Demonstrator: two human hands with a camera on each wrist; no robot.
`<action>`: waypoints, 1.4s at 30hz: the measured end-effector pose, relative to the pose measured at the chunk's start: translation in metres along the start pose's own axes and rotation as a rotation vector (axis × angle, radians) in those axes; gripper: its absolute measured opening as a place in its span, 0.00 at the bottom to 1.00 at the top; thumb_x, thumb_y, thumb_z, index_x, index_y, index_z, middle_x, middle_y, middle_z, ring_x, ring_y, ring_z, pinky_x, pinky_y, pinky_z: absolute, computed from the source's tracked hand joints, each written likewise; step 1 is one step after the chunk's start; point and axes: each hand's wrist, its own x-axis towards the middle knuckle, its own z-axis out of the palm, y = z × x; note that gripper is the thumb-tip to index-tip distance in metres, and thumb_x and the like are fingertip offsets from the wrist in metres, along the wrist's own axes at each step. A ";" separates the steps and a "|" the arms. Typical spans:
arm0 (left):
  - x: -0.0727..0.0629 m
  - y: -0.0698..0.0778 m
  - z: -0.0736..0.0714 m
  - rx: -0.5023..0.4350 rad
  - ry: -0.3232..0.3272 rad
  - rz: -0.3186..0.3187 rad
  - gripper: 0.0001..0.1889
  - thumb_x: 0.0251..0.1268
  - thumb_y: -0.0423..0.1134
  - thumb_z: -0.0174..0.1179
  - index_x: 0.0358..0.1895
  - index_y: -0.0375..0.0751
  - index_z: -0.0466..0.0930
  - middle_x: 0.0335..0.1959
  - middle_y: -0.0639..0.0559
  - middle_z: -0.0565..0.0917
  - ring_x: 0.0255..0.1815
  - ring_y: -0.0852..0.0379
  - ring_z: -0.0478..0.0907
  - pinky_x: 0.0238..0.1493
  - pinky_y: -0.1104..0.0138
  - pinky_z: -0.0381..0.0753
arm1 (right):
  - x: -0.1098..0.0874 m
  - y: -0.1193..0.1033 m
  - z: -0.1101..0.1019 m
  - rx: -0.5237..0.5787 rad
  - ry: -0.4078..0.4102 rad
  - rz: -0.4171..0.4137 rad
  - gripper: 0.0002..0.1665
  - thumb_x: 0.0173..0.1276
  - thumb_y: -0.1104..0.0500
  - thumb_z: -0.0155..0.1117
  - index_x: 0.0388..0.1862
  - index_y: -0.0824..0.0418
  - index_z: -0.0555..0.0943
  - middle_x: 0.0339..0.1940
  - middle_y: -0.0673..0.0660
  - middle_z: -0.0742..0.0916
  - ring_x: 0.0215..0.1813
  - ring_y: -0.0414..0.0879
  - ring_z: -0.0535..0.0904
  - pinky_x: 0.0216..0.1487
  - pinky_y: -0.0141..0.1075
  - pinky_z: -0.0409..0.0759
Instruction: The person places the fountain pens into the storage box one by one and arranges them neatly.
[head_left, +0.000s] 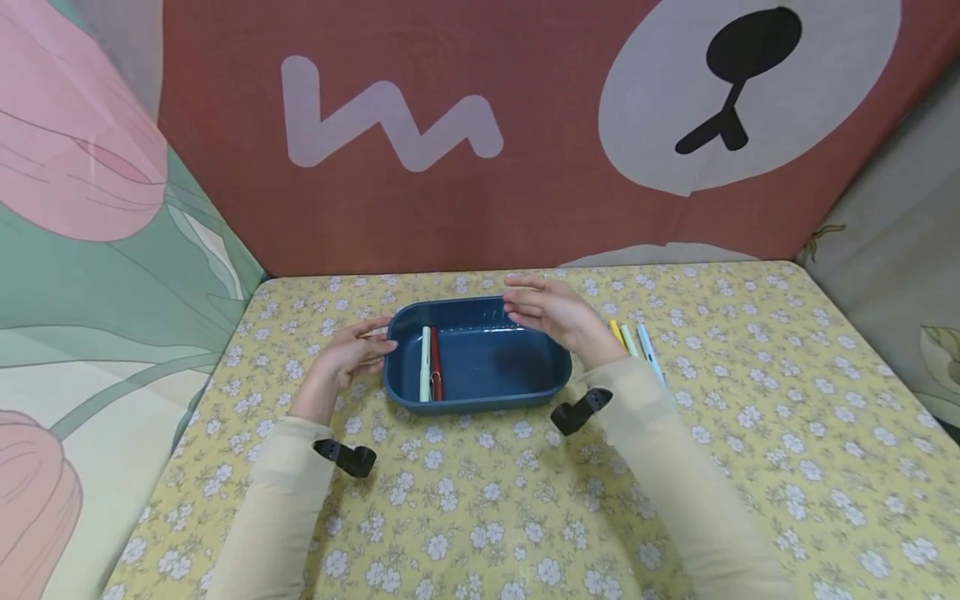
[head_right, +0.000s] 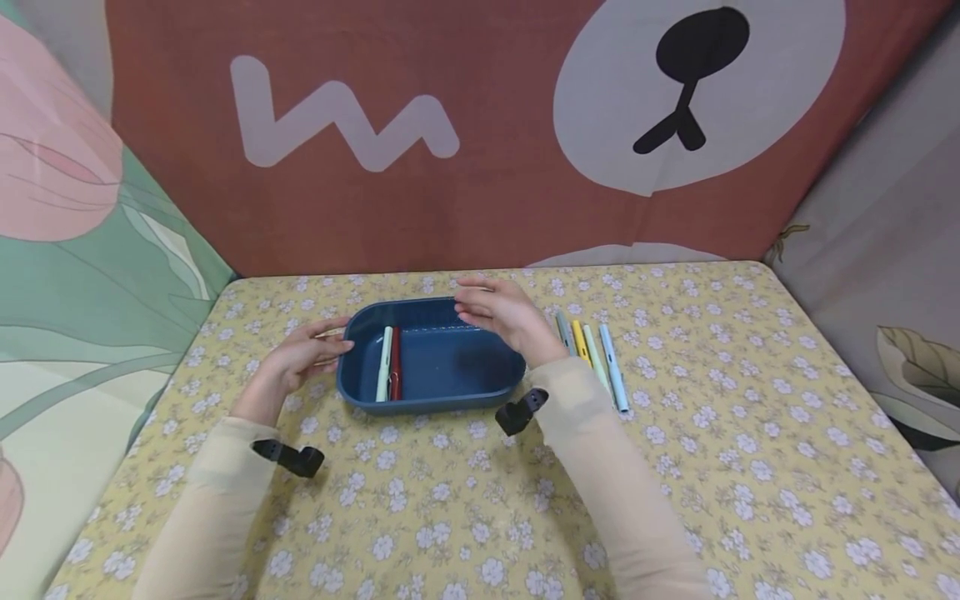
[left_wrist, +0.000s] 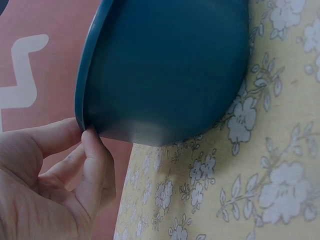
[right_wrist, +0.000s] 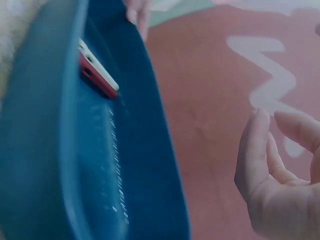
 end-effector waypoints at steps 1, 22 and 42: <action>0.000 0.000 0.000 0.002 0.001 0.000 0.31 0.70 0.34 0.54 0.75 0.51 0.57 0.73 0.41 0.59 0.28 0.71 0.76 0.27 0.79 0.79 | -0.001 -0.003 -0.004 0.002 0.007 -0.008 0.30 0.74 0.64 0.52 0.73 0.66 0.60 0.35 0.44 0.83 0.36 0.33 0.83 0.40 0.23 0.82; 0.002 -0.001 -0.001 -0.003 0.005 0.004 0.31 0.70 0.34 0.55 0.74 0.51 0.58 0.71 0.42 0.61 0.32 0.70 0.78 0.28 0.79 0.79 | -0.037 -0.008 -0.108 -0.031 0.149 0.016 0.21 0.70 0.57 0.59 0.59 0.52 0.68 0.35 0.38 0.84 0.40 0.31 0.82 0.44 0.21 0.81; 0.002 0.001 -0.001 -0.004 0.006 -0.011 0.31 0.70 0.34 0.55 0.74 0.52 0.57 0.73 0.42 0.59 0.28 0.70 0.76 0.27 0.78 0.79 | -0.048 0.034 -0.169 -0.268 0.211 0.109 0.36 0.74 0.56 0.52 0.75 0.67 0.53 0.34 0.32 0.81 0.40 0.26 0.81 0.48 0.22 0.81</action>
